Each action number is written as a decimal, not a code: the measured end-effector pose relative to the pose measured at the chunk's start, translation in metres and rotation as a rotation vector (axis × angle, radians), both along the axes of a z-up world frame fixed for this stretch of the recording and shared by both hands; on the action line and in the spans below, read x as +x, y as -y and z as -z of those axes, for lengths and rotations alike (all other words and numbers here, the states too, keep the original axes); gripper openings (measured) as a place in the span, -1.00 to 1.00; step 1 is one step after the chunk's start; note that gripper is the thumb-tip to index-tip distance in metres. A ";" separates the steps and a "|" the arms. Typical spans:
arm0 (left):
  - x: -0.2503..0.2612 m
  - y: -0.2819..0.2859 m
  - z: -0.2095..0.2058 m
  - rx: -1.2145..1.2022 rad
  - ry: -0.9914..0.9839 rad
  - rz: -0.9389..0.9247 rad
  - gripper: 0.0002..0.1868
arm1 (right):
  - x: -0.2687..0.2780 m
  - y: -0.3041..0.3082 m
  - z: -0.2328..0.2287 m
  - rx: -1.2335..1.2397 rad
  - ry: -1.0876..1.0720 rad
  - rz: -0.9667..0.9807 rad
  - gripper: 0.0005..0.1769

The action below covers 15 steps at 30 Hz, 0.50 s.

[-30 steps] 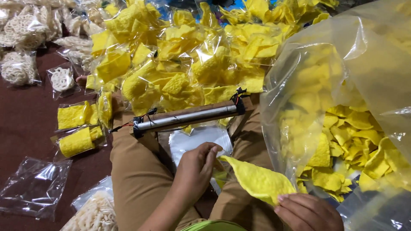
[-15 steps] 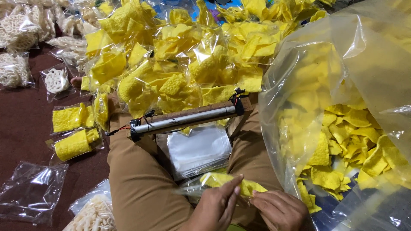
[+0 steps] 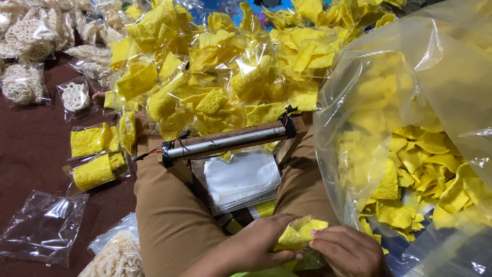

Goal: Manually placing individual yellow snacks into plastic bags and sealing them with a heat sealer while sitting on the floor.

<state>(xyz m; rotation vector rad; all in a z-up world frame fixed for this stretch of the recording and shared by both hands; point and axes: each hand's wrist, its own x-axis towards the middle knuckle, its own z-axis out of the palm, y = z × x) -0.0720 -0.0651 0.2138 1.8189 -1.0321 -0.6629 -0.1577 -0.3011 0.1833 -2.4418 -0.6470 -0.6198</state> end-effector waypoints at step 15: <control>-0.010 0.005 0.016 0.013 0.027 -0.067 -0.30 | -0.008 -0.002 -0.002 -0.011 -0.350 0.019 -0.80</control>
